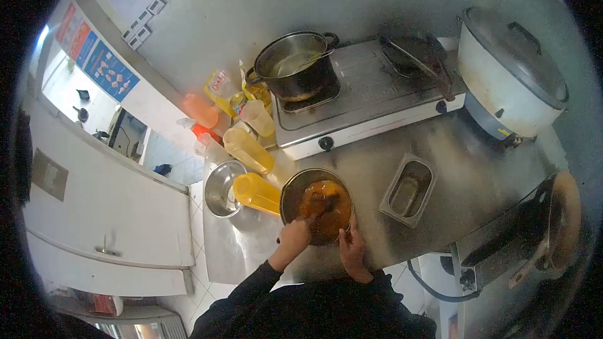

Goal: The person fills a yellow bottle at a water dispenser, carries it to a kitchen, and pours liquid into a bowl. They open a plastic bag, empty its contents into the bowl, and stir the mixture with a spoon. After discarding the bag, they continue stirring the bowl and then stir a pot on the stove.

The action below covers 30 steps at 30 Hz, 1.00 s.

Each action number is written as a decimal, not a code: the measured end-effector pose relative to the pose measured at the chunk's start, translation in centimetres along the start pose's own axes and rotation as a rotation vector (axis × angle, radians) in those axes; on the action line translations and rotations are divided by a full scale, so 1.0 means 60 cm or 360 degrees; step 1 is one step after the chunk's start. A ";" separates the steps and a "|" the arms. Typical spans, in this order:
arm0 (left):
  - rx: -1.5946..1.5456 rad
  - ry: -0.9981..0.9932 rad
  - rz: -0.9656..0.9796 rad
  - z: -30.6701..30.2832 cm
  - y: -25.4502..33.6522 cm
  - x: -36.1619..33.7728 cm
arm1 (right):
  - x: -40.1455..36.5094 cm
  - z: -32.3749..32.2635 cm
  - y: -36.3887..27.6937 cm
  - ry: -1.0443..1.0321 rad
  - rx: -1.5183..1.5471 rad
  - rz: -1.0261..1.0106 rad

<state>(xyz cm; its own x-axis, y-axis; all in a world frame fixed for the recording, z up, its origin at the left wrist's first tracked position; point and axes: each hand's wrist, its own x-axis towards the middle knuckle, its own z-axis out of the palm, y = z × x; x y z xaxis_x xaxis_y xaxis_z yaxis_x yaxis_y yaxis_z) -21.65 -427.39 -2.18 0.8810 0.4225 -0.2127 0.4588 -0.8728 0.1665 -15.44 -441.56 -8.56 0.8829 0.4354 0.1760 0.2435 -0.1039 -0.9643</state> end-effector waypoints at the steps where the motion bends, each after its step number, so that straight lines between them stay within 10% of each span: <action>1: 0.0027 -0.0013 -0.0069 0.007 -0.010 0.016 | 0.000 0.001 0.001 0.0003 0.0005 -0.0021; 19: -0.0396 -0.0143 -0.0131 -0.005 -0.027 -0.044 | -0.006 0.001 -0.041 -0.0053 0.0179 -0.0026; 30: -0.0541 0.0318 -0.0028 -0.005 -0.035 0.014 | -0.013 0.006 -0.002 -0.0005 0.0020 -0.0123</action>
<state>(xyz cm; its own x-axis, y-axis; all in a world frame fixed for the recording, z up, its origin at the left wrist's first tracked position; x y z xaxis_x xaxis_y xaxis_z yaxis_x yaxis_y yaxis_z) -21.86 -425.10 -2.39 0.8624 0.5053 -0.0323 0.4565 -0.7484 0.4811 -16.30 -441.53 -8.63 0.8602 0.4448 0.2495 0.3061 -0.0588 -0.9502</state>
